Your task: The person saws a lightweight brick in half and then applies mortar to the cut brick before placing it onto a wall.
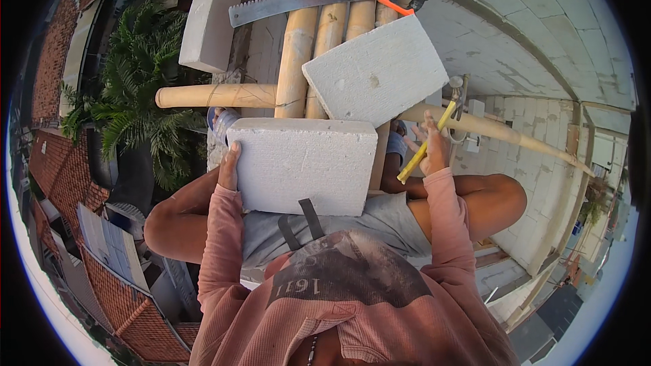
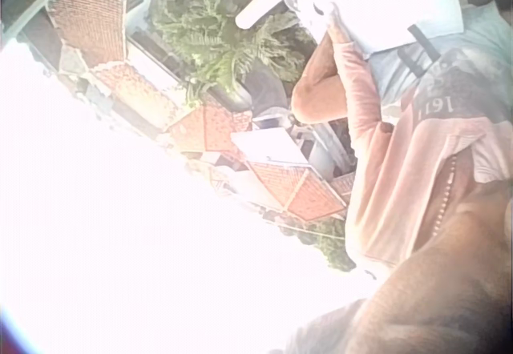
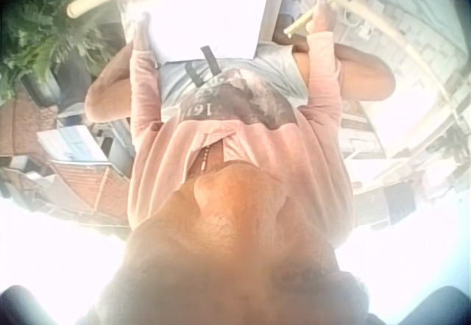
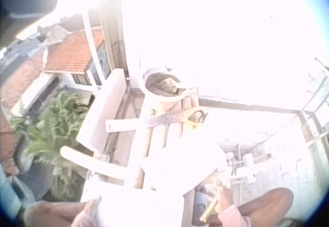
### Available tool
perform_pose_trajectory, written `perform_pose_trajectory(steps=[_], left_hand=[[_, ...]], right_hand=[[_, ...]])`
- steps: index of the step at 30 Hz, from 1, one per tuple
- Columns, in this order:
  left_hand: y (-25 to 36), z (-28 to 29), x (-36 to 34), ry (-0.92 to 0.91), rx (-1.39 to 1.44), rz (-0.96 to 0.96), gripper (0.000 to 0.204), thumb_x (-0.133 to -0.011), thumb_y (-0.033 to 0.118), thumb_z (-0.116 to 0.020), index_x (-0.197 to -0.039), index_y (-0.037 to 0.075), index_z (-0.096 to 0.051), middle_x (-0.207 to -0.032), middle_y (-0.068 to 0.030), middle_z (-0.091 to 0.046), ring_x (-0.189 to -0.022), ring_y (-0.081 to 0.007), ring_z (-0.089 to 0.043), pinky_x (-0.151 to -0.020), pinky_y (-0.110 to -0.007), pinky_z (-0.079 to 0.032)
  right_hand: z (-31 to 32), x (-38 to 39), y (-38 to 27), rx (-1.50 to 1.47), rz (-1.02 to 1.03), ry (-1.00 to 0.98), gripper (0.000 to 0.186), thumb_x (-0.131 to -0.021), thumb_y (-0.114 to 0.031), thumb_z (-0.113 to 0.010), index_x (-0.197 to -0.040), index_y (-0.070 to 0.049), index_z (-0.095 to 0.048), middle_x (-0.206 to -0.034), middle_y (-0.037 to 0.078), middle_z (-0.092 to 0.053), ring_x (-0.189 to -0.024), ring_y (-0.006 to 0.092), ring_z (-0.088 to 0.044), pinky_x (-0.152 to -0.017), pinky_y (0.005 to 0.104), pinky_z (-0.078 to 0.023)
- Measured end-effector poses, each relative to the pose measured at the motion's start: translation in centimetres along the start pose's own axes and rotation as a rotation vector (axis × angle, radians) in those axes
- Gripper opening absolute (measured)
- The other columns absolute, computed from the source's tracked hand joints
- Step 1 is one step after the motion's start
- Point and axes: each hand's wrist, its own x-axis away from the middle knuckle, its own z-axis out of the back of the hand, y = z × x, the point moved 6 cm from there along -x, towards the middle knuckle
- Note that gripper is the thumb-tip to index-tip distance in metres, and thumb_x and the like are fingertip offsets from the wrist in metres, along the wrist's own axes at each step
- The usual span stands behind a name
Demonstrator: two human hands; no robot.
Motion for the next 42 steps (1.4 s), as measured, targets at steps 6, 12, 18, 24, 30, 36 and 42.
perform_pose_trajectory(steps=[6,12,18,24,30,36,42], left_hand=[[0.9,-0.6,1.2,0.014,-0.011,-0.009,0.06,-0.098,0.048,-0.056,-0.127,-0.004,-0.057,-0.11,-0.0135,-0.067,-0.094,-0.0207,-0.067,-0.084,-0.033,-0.054],[0.4,-1.5,0.0,-0.036,-0.127,-0.031,0.06,-0.096,0.049,-0.058,-0.123,-0.004,-0.059,-0.108,-0.0139,-0.068,-0.093,-0.022,-0.068,-0.082,-0.033,-0.054],[0.1,-3.1,-1.4,0.025,-0.003,0.02,0.063,-0.096,0.05,-0.058,-0.127,-0.004,-0.057,-0.111,-0.0162,-0.067,-0.093,-0.0235,-0.068,-0.082,-0.034,-0.055],[1.6,-5.0,-0.8,-0.046,-0.009,0.032,0.07,-0.094,0.053,-0.06,-0.133,-0.005,-0.052,-0.117,-0.0176,-0.065,-0.094,-0.0242,-0.068,-0.084,-0.034,-0.055],[1.2,-3.4,-1.3,-0.106,-0.29,-0.117,0.054,-0.095,0.047,-0.059,-0.116,-0.003,-0.063,-0.097,-0.0056,-0.066,-0.086,-0.0141,-0.063,-0.079,-0.029,-0.051],[0.9,-3.4,-1.2,-0.147,-0.245,-0.07,0.07,-0.097,0.054,-0.056,-0.14,-0.001,-0.049,-0.125,-0.0143,-0.061,-0.111,-0.0208,-0.062,-0.095,-0.035,-0.051],[6.4,-3.6,-2.5,0.011,0.064,-0.3,0.08,-0.103,0.058,-0.042,-0.155,-0.001,-0.029,-0.157,-0.021,-0.035,-0.148,-0.0276,-0.03,-0.123,-0.04,-0.019]], right_hand=[[-4.5,0.3,1.5,-0.295,-0.18,-0.29,0.082,-0.091,-0.039,-0.075,-0.15,-0.003,-0.031,-0.143,0.023,-0.042,-0.132,0.038,-0.048,-0.109,0.0468,-0.048],[-5.7,-0.1,1.0,-0.334,-0.11,-0.381,0.083,-0.094,-0.039,-0.071,-0.151,0.002,-0.027,-0.147,0.036,-0.038,-0.136,0.0449,-0.045,-0.11,0.0487,-0.047],[-7.0,-2.2,-1.3,-0.258,-0.119,-0.602,0.092,-0.093,-0.044,-0.071,-0.151,0.007,-0.022,-0.152,0.035,-0.034,-0.142,0.042,-0.039,-0.122,0.051,-0.026],[-8.1,-1.9,-2.0,-0.266,-0.119,-0.745,0.075,-0.1,-0.036,-0.063,-0.152,0.004,-0.026,-0.155,0.027,-0.035,-0.142,0.0359,-0.041,-0.118,0.0483,-0.035],[-5.2,-3.3,-1.8,-0.19,-0.13,-0.534,0.054,-0.098,-0.03,-0.066,-0.138,0.0,-0.043,-0.14,0.022,-0.051,-0.131,0.0326,-0.054,-0.108,0.0544,-0.046],[-3.0,-0.8,-2.4,-0.027,0.066,-0.351,0.04,-0.1,-0.036,-0.063,-0.129,-0.01,-0.054,-0.12,0.009,-0.065,-0.114,0.0223,-0.065,-0.092,0.0412,-0.054],[-2.8,7.0,0.3,-0.091,-0.083,-0.534,0.065,-0.101,-0.045,-0.059,-0.151,-0.007,-0.04,-0.147,0.014,-0.05,-0.137,0.0217,-0.047,-0.112,0.0389,-0.038]])
